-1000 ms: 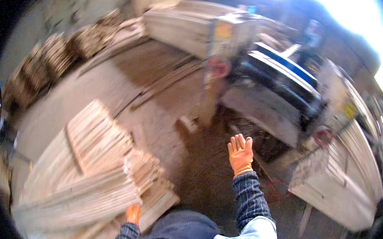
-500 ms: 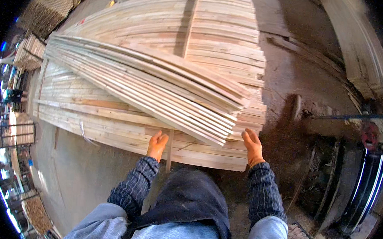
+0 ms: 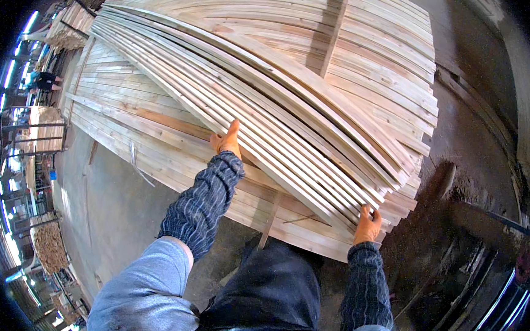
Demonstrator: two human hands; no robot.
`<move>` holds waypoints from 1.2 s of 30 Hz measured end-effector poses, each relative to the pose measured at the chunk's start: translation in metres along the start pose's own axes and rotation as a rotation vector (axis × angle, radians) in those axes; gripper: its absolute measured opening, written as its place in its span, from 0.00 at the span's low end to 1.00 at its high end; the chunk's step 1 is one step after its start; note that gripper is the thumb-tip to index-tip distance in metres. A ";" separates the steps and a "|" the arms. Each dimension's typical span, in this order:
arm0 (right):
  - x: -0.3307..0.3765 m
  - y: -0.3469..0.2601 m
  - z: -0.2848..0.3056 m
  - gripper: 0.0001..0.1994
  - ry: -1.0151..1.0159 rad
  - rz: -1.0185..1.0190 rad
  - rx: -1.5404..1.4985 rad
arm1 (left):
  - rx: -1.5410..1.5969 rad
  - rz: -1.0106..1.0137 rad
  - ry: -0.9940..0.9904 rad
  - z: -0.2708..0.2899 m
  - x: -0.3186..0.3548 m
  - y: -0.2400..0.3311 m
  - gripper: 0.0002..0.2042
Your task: The person picks up long wooden planks from a stack and places them onto a machine. They then untie a red strap from a bundle of lumber and continue to move planks.
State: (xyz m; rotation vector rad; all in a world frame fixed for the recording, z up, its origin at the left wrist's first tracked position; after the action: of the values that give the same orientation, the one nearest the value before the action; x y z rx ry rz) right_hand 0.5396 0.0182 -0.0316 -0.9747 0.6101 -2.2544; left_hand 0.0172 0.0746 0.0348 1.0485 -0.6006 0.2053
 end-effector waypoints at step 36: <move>0.316 -0.339 -0.207 0.63 -1.047 1.101 0.621 | 0.870 0.387 -0.672 0.059 0.244 -0.088 0.29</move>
State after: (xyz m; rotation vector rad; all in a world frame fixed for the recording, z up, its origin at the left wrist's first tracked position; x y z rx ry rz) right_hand 0.0920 0.0807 0.1996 -0.9559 -0.0817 -0.6870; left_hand 0.2345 -0.0487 0.1254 1.8596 -1.3966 0.4855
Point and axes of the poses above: each hand's wrist, its own x-axis away from the middle knuckle, its own z-axis out of the back of the hand, y = z × x, the point moved 4 cm from there along -x, towards the middle knuckle, and after that the axes turned 3 degrees about z, right-handed, at the moved point
